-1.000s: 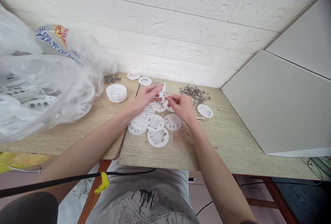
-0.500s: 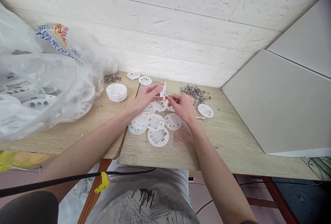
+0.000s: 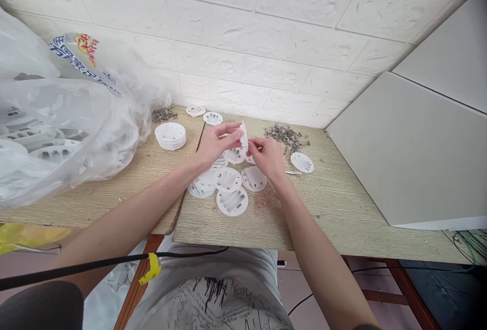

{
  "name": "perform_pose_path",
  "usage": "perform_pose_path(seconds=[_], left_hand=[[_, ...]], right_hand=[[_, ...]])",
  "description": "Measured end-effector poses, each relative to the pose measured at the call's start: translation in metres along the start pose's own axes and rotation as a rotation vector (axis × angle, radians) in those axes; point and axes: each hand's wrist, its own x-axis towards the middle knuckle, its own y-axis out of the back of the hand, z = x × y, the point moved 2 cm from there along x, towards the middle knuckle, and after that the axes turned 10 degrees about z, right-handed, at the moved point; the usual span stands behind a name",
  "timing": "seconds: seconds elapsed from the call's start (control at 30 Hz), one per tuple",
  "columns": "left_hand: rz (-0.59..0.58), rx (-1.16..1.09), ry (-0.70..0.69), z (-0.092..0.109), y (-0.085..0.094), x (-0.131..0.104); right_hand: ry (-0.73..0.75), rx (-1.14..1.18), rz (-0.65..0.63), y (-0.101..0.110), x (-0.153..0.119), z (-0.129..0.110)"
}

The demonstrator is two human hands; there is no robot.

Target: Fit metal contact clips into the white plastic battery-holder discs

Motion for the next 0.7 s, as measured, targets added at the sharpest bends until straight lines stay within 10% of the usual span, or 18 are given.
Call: perform_pose_path(seconds=[0.7], left_hand=[[-0.173, -0.071, 0.161, 0.001, -0.013, -0.009]], right_hand=[[0.127, -0.207, 0.063, -0.001, 0.002, -0.004]])
